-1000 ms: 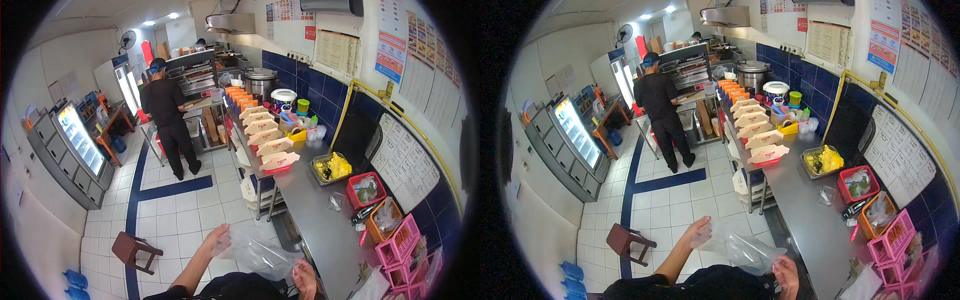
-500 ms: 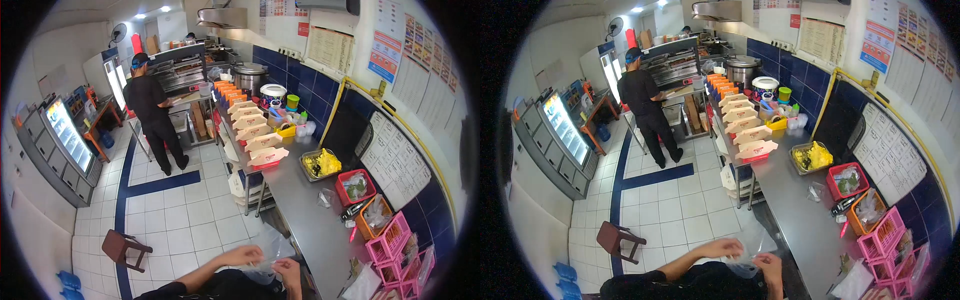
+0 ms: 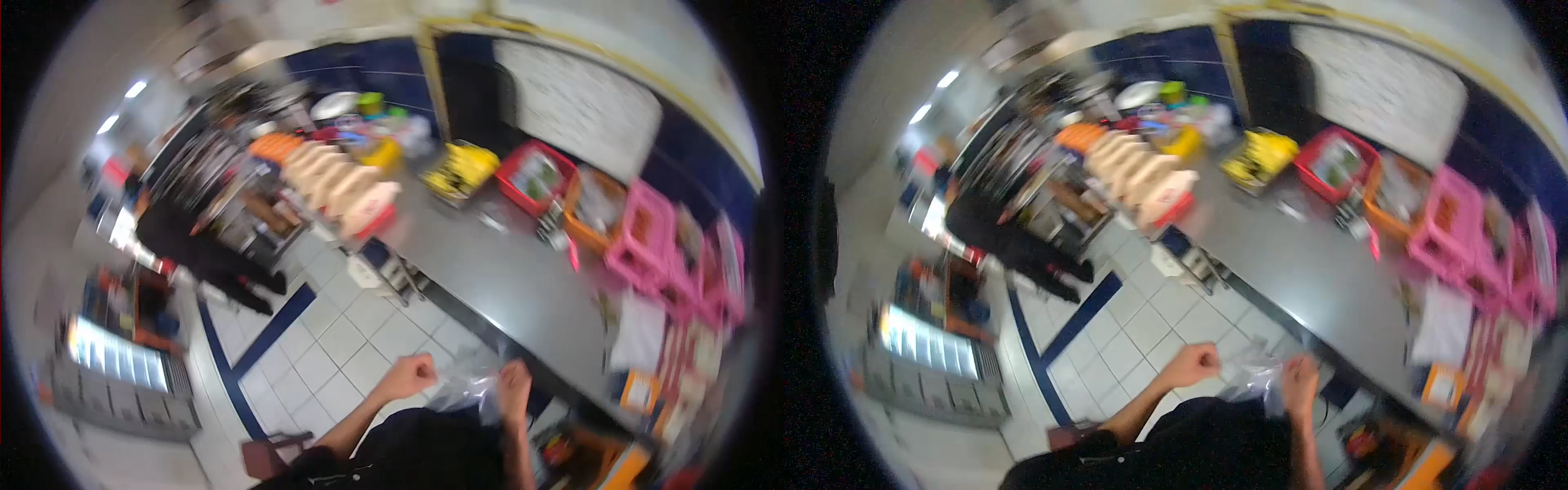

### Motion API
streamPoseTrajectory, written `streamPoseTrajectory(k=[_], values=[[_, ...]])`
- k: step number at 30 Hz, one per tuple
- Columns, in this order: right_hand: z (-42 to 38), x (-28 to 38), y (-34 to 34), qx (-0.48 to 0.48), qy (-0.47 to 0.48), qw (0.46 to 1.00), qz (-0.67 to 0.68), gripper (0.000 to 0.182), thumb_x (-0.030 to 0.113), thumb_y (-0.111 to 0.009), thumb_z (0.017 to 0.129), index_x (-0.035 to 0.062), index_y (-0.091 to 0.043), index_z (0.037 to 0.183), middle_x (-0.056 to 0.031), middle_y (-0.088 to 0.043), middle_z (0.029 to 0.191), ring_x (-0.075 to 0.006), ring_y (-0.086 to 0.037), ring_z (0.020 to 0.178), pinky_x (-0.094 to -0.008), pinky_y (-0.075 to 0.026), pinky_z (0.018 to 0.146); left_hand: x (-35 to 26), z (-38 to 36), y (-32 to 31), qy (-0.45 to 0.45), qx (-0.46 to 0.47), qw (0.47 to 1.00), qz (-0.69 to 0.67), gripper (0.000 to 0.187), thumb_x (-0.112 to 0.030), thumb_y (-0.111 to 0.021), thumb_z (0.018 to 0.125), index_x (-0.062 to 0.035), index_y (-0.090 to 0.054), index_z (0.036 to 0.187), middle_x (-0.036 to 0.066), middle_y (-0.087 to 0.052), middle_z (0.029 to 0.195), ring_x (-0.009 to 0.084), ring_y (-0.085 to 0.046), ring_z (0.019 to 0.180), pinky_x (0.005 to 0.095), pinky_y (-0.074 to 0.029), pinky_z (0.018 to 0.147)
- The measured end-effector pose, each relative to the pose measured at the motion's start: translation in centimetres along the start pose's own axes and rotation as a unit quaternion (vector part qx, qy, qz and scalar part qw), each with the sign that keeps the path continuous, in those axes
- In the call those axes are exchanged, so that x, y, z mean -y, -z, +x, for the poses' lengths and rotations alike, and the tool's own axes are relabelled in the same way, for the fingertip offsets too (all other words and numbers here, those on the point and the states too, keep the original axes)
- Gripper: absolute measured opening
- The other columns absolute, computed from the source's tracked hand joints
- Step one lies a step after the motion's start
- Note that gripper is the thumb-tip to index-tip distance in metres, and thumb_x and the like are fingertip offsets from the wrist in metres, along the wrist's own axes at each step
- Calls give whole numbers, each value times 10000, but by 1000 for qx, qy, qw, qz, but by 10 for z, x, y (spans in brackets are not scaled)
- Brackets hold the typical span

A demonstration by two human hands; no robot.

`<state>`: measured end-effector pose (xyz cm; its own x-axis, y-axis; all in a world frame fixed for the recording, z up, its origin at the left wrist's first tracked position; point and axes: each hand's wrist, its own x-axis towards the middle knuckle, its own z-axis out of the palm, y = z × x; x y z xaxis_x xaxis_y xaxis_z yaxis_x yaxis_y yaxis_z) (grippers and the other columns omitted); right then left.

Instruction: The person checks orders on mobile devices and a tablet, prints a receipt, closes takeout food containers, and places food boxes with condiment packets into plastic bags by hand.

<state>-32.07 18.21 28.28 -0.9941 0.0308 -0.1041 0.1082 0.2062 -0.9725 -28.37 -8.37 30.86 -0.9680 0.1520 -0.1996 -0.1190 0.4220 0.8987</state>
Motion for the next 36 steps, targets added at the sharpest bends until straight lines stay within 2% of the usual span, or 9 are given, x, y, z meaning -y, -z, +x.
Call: streamPoseTrajectory(k=[3, 4, 7, 11, 18, 24, 30, 32, 36], values=[[1, 8, 17, -122, 191, 973, -48, 134, 35, -689, 870, 5, -560, 851, -32, -559, 803, -108, -535, 709, -286, -469, 626, -28, 6, -17, 29, -28, 999, -27, 190, -87, -718, 826, -34, -608, 971, 35, -647, 851, 104, -612, 815, 271, -512, 680], [-10, 21, 10, -80, 4, 982, 173, 122, -7, -705, 825, 13, -592, 867, -32, -558, 822, -106, -529, 695, -256, -440, 617, -36, 11, -29, 30, -116, 989, -83, 212, -85, -710, 839, -35, -601, 1013, 34, -646, 901, 102, -600, 835, 278, -509, 683], [-23, 15, 2, -19, 165, 986, -2, 143, 29, -696, 822, 7, -581, 905, -109, -562, 856, -229, -615, 795, -363, -498, 698, -11, 29, -68, 42, -3, 980, -193, 204, -65, -685, 872, -36, -599, 1054, 24, -632, 949, 119, -604, 880, 260, -506, 675], [-26, -33, -29, -50, -60, 985, 153, 156, 18, -674, 813, 13, -542, 894, -140, -515, 839, -282, -598, 789, -372, -479, 695, -70, 45, -106, -29, -1, 998, -48, 173, -100, -713, 884, -13, -613, 994, 7, -640, 865, 115, -602, 785, 261, -488, 683], [8, 60, 99, -355, 128, 925, 52, 244, -56, -690, 816, 51, -481, 885, -10, -374, 610, -92, -379, 514, -291, -346, 480, 1, 37, -93, -88, -100, 981, 141, 153, -73, -644, 865, -29, -497, 857, 69, -530, 750, 177, -539, 675, 306, -448, 628], [-11, 6, 2, -168, 76, 982, 39, 204, -34, -645, 861, 55, -541, 1013, -74, -581, 740, -173, -597, 679, -334, -473, 611, -9, 73, -139, -92, -159, 963, -194, 166, -114, -630, 947, -1, -615, 1068, 79, -623, 926, 161, -571, 868, 304, -469, 777], [-56, -106, -54, 157, -108, 912, 363, 592, 51, -635, 888, -6, -407, 1431, -108, -487, 1378, -209, -412, 1318, -362, -291, 1151, -117, 75, -153, -371, -54, 927, -10, 260, -33, -728, 805, -87, -493, 708, 78, -490, 659, 187, -489, 557, 322, -380, 503], [-41, -121, -27, 126, -89, 981, 120, 466, 113, -548, 969, -11, -411, 1397, -123, -460, 1400, -197, -411, 1309, -349, -322, 1124, -94, 74, -148, -453, -107, 882, 70, 255, 29, -728, 688, -73, -496, 713, 78, -481, 646, 278, -518, 568, 379, -411, 503], [31, 44, 94, -157, 21, 986, -48, 190, 160, -614, 962, -10, -628, 877, -100, -604, 771, -148, -572, 772, -334, -498, 729, 23, 72, -102, -184, -194, 950, 159, 117, 18, -639, 816, -28, -531, 813, 137, -554, 722, 348, -550, 626, 414, -472, 600]])
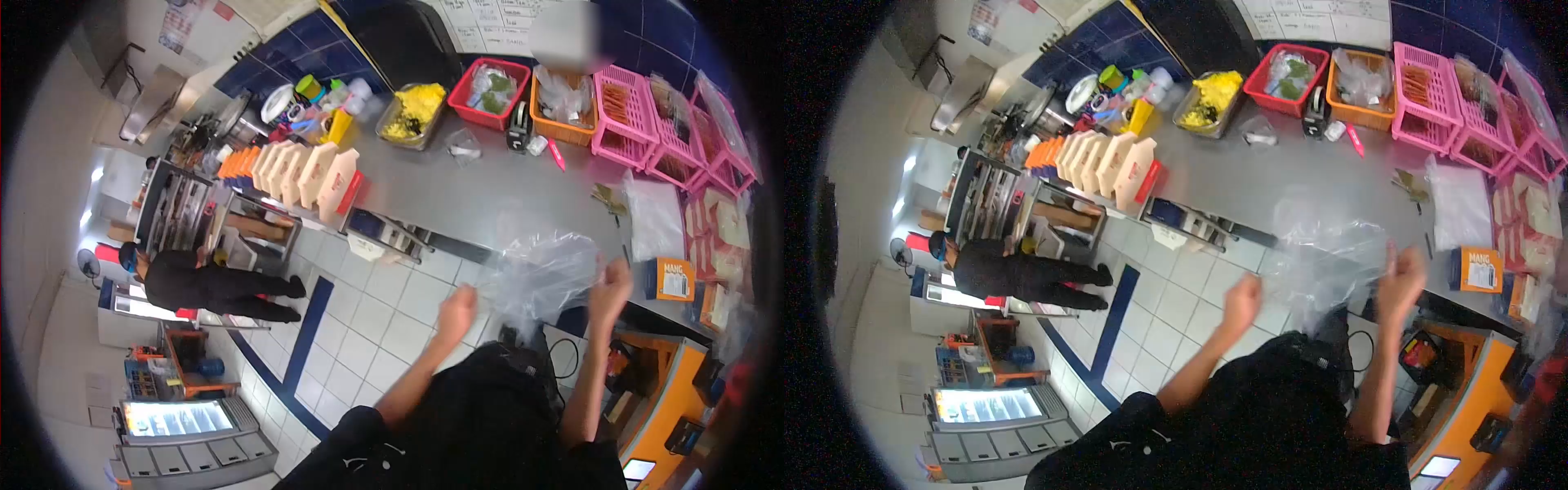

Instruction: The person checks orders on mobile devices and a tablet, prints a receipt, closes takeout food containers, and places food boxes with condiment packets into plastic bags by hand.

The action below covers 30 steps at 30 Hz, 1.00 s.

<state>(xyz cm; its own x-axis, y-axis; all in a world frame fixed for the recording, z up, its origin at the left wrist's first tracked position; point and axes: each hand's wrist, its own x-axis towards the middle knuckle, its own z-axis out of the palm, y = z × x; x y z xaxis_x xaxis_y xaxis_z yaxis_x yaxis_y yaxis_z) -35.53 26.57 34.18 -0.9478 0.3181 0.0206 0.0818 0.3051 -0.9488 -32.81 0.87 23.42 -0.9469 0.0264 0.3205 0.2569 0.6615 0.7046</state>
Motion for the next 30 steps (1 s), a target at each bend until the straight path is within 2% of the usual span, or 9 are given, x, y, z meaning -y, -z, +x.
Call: streamPoseTrajectory(k=[2, 11, 15, 18, 22, 25, 27, 29, 30], values=[[14, 9, 37, -142, 24, 988, -51, 419, 88, -662, 920, 42, -314, 692, 24, -252, 619, -76, -255, 614, -295, -247, 500, 21, -22, 8, 88, 21, 996, 15, 137, -21, -661, 832, -19, -561, 925, 167, -584, 846, 364, -568, 745, 429, -477, 696], [-4, 26, 26, -31, 139, 983, -115, 207, 90, -675, 857, 53, -484, 786, -189, -495, 604, -451, -538, 609, -465, -450, 580, -121, 32, -34, -214, 10, 977, 5, 564, -62, -766, 752, 25, -499, 1241, 170, -541, 1042, 346, -520, 981, 433, -434, 879], [7, -46, 80, -181, 67, 947, -255, 195, 108, -656, 866, 78, -503, 982, -204, -620, 872, -435, -622, 837, -496, -484, 693, -127, 52, -27, 73, 93, 990, -78, 408, -12, -679, 790, -39, -583, 1186, 161, -617, 924, 297, -626, 847, 371, -488, 746], [-27, -95, 124, -151, -62, 942, -295, 184, 32, -616, 869, 59, -536, 1032, -191, -643, 994, -401, -649, 920, -460, -510, 733, -109, 44, -22, -114, 57, 988, -86, 286, 20, -631, 822, -43, -636, 1101, 155, -627, 901, 262, -644, 814, 350, -497, 707], [-107, -124, 139, -43, -98, 986, -129, 193, 11, -588, 868, 48, -596, 1057, -161, -679, 1027, -317, -677, 962, -399, -527, 768, -82, -8, -17, -25, 228, 964, -132, 267, 71, -572, 824, -11, -647, 1066, 113, -666, 1014, 220, -656, 902, 306, -490, 809], [-165, -123, 138, 96, -175, 980, -7, 185, 21, -592, 860, 1, -641, 1037, -138, -706, 1034, -251, -681, 978, -348, -531, 806, -64, -41, 0, 155, 420, 848, -284, 206, 55, -537, 865, 19, -652, 1032, 123, -678, 1011, 240, -668, 905, 322, -505, 837], [-197, -134, 143, 245, -227, 863, 380, 129, 77, -644, 861, -21, -656, 945, -88, -700, 841, -215, -682, 781, -323, -528, 678, -43, -60, 15, 529, 400, 621, -418, 137, -80, -577, 909, 9, -641, 827, 82, -644, 806, 235, -649, 744, 332, -517, 648], [-237, -167, 144, 187, -278, 766, 548, 161, 163, -648, 894, 12, -647, 840, -54, -628, 684, -164, -615, 622, -304, -462, 549, -13, -77, 29, 560, 396, 503, -526, 301, -184, -545, 939, -62, -560, 664, 65, -562, 618, 201, -548, 508, 350, -449, 486], [-249, -166, 139, 118, -298, 739, 593, 207, 202, -646, 909, 29, -640, 796, -39, -589, 618, -141, -578, 557, -296, -425, 494, -19, -74, 26, 566, 411, 337, -630, 446, -275, -444, 1007, -111, -465, 592, 16, -447, 501, 167, -405, 383, 351, -346, 393]])
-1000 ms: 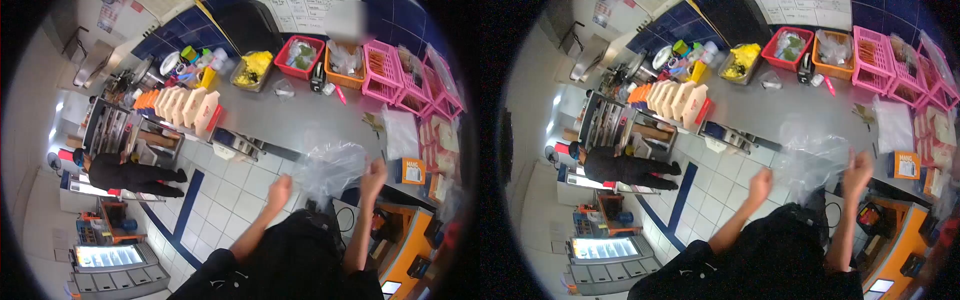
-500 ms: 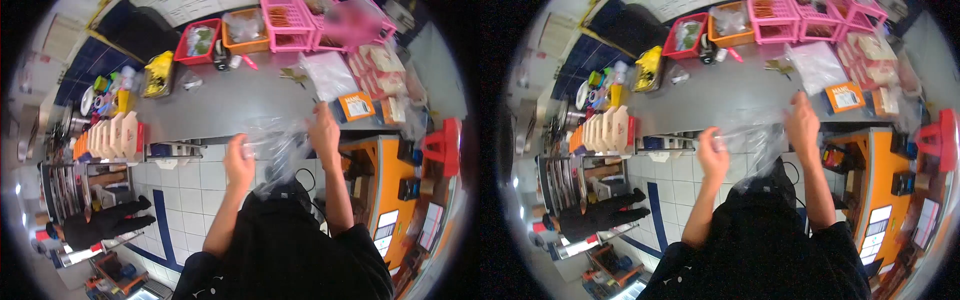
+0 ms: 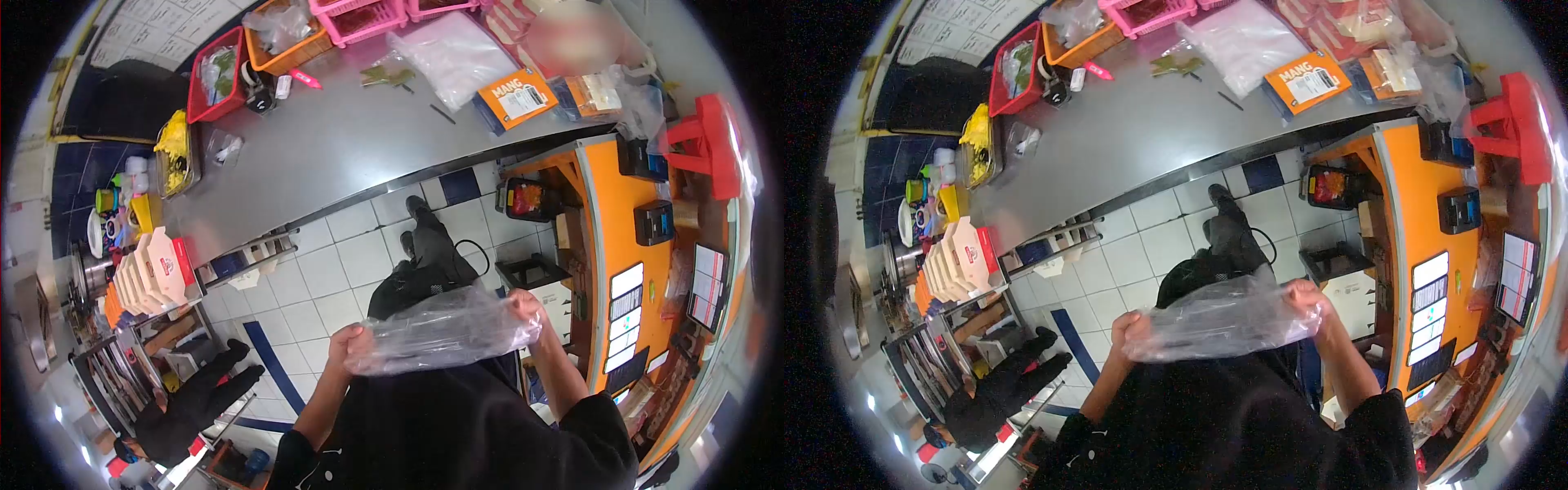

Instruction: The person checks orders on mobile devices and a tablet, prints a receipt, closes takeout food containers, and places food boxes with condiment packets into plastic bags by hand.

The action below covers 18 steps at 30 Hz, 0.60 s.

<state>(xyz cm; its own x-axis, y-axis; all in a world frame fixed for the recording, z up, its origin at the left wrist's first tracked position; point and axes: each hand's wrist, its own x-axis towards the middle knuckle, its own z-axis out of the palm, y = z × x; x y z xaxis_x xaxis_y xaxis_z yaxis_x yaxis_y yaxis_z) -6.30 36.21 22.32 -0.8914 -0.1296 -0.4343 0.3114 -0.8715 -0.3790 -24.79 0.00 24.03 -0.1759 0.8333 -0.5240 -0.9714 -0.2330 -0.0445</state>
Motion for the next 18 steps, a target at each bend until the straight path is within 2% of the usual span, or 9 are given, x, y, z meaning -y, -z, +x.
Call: streamPoseTrajectory(k=[1, 3, 7, 8, 10, 12, 15, 17, 18], values=[[-7, -10, -1, -42, 30, 996, 67, 261, 242, -644, 925, 46, -633, 752, -24, -550, 551, -118, -541, 491, -288, -388, 439, 1, 3, -7, 6, 0, 1000, 1, 446, -275, -444, 1007, -111, -465, 592, 16, -447, 501, 167, -405, 383, 351, -346, 393], [11, 6, -26, 66, 39, 932, 355, 304, 270, -674, 903, 49, -606, 705, -37, -555, 568, -140, -535, 484, -285, -427, 464, -6, 18, -11, -46, 151, 981, -109, 526, -424, -323, 1044, -129, -452, 628, -7, -416, 491, 152, -379, 392, 333, -328, 402], [27, 64, -69, 25, 23, 995, 92, 304, 278, -686, 903, 0, -632, 1014, -44, -615, 813, -140, -596, 753, -269, -492, 660, -57, 48, -74, -139, 281, 942, -119, 571, -590, -346, 1016, -96, -574, 842, 11, -541, 658, 169, -490, 525, 335, -419, 497], [31, 74, -73, 17, 37, 999, -1, 334, 271, -676, 915, -7, -617, 1091, -43, -619, 870, -135, -596, 820, -268, -494, 716, -61, 48, -85, -204, 115, 972, 11, 543, -595, -393, 998, -95, -600, 969, 15, -587, 737, 158, -499, 570, 348, -439, 556], [40, 100, -76, -65, 37, 978, -192, 335, 262, -642, 944, -11, -610, 1136, -42, -628, 925, -124, -589, 863, -262, -485, 771, -78, 66, -93, -201, 4, 947, 250, 528, -539, -586, 923, -87, -572, 1196, 24, -633, 910, 149, -510, 625, 339, -452, 619], [54, 131, -56, -143, 13, 964, -226, 312, 290, -563, 997, -5, -623, 1079, -48, -642, 938, -102, -568, 820, -244, -455, 722, -79, 93, -121, -225, -71, 826, 513, 607, -394, -756, 841, -74, -554, 1315, 27, -656, 993, 143, -542, 714, 335, -469, 698], [83, 170, -54, -195, -26, 883, -426, 351, 329, -531, 1017, -6, -634, 1035, -23, -635, 899, -77, -550, 790, -233, -430, 673, -96, 128, -162, -214, -108, 731, 639, 599, -103, -830, 782, -43, -554, 1311, 23, -643, 967, 137, -589, 928, 306, -479, 833], [100, 192, -59, -141, -37, 842, -519, 420, 360, -550, 1002, -15, -588, 1185, -113, -648, 1024, -170, -606, 899, -296, -481, 782, -117, 161, -158, -237, -176, 589, 752, 528, -183, -846, 766, -57, -621, 1227, 35, -621, 865, 110, -531, 724, 262, -444, 654], [113, 195, -58, -132, 68, 772, -618, 452, 346, -552, 994, -7, -524, 1276, -170, -613, 1131, -248, -589, 1021, -349, -464, 884, -127, 185, -151, -388, -119, 529, 745, 289, -175, -764, 856, -39, -684, 1098, 34, -641, 804, 91, -485, 639, 259, -391, 576]])
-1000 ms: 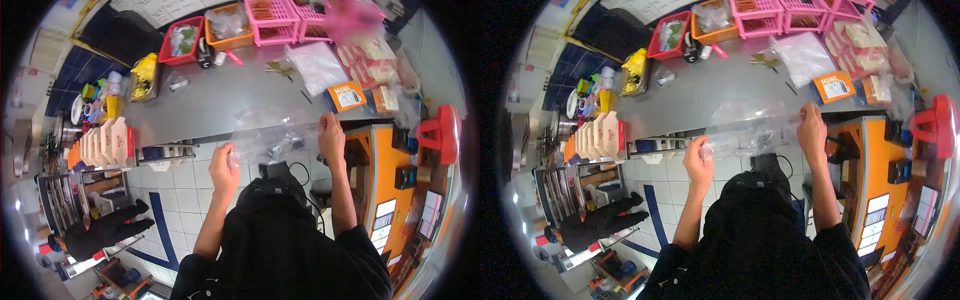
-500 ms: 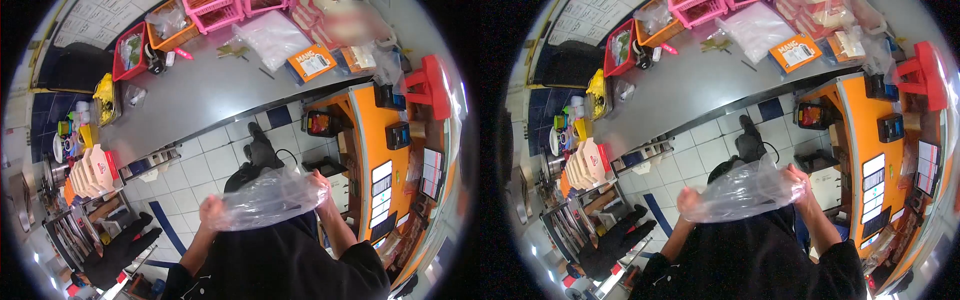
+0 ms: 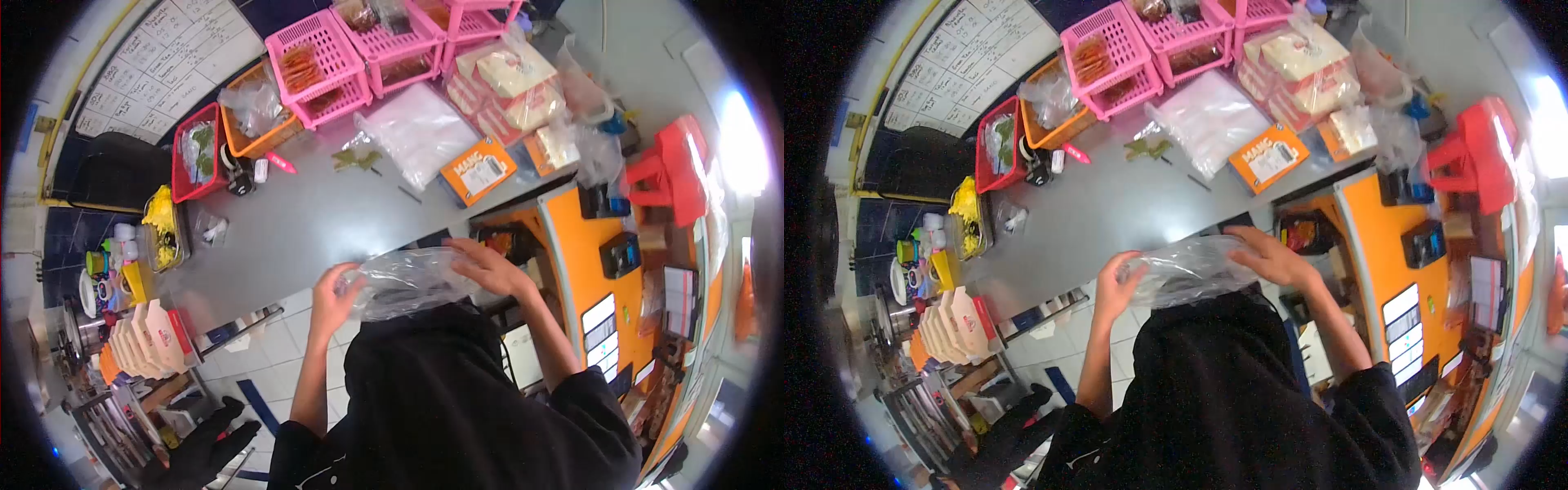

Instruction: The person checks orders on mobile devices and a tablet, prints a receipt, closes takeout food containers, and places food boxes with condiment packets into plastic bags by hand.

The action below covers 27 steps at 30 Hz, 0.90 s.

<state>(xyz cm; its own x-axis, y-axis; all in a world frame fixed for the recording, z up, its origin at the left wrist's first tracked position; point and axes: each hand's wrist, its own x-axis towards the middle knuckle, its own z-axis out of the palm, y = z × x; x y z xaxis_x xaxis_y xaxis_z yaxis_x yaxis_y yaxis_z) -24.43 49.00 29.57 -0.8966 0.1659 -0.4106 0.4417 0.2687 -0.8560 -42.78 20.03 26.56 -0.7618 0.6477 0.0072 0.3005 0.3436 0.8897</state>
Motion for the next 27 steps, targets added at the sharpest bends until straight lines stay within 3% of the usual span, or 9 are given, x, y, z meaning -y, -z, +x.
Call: streamPoseTrajectory(k=[1, 2, 4, 7, 9, 13, 19, 23, 27], values=[[16, -3, 5, -54, 110, 987, -108, 512, 331, -554, 986, 2, -460, 1367, -228, -577, 1238, -326, -572, 1144, -401, -448, 985, 14, 16, -4, -4, -10, 1000, -7, 289, -175, -764, 856, -39, -684, 1098, 34, -641, 804, 91, -485, 639, 259, -391, 576], [41, -10, 23, -87, 154, 958, -226, 634, 260, -589, 941, 39, -330, 1476, -283, -446, 1398, -421, -420, 1323, -467, -325, 1127, 20, 30, -1, 34, -55, 998, 9, 246, -182, -741, 876, -29, -693, 1063, 39, -643, 776, 94, -478, 621, 263, -391, 567], [84, -3, 62, -125, 193, 935, -269, 729, 124, -671, 819, 52, -357, 1473, -248, -438, 1428, -430, -416, 1324, -469, -341, 1120, 28, 50, 2, 80, -96, 992, 28, 216, -189, -718, 895, -19, -702, 1027, 44, -646, 747, 96, -471, 604, 267, -391, 558], [137, -39, 108, -119, 125, 859, -482, 912, 110, -785, 697, 81, -319, 1480, -213, -338, 1513, -402, -294, 1420, -501, -282, 1162, 41, 74, 4, 110, -155, 979, 70, 218, -217, -685, 920, -8, -704, 977, 81, -659, 723, 122, -502, 595, 282, -437, 585], [163, -41, 123, 9, 145, 788, -598, 1089, 134, -886, 566, 130, -313, 1492, -177, -386, 1464, -379, -349, 1375, -540, -304, 1124, 55, 81, 6, 60, -196, 978, 36, 233, -237, -675, 927, -7, -707, 950, 114, -674, 730, 144, -545, 606, 298, -467, 611], [171, -20, 124, 143, 127, 804, -563, 1126, 178, -899, 514, 128, -328, 1484, -177, -432, 1390, -385, -383, 1325, -517, -300, 1126, 56, 84, 25, 85, -215, 972, 30, 215, -222, -677, 919, -13, -711, 952, 138, -692, 769, 164, -572, 614, 306, -470, 607], [152, 43, 119, 101, 49, 877, -467, 1122, 218, -853, 467, 87, -370, 1471, -188, -505, 1326, -381, -451, 1279, -445, -321, 1138, 51, 88, 43, 111, -186, 976, 23, 212, -212, -667, 912, -9, -718, 951, 126, -682, 743, 156, -550, 586, 301, -453, 584], [137, 109, 99, 46, 143, 944, -295, 1068, 199, -825, 498, 74, -382, 1462, -224, -499, 1347, -398, -460, 1287, -423, -378, 1098, 79, 92, 44, 130, -148, 981, 1, 215, -215, -672, 904, -13, -724, 957, 95, -668, 713, 121, -528, 584, 296, -438, 572], [158, 150, 30, 61, 112, 984, -127, 1129, 236, -851, 577, 71, -240, 1512, -228, -462, 1398, -354, -408, 1358, -445, -364, 1116, 98, 97, 46, 174, -114, 976, -69, 192, -211, -668, 908, -34, -735, 945, 35, -662, 720, 97, -521, 610, 283, -430, 572]])
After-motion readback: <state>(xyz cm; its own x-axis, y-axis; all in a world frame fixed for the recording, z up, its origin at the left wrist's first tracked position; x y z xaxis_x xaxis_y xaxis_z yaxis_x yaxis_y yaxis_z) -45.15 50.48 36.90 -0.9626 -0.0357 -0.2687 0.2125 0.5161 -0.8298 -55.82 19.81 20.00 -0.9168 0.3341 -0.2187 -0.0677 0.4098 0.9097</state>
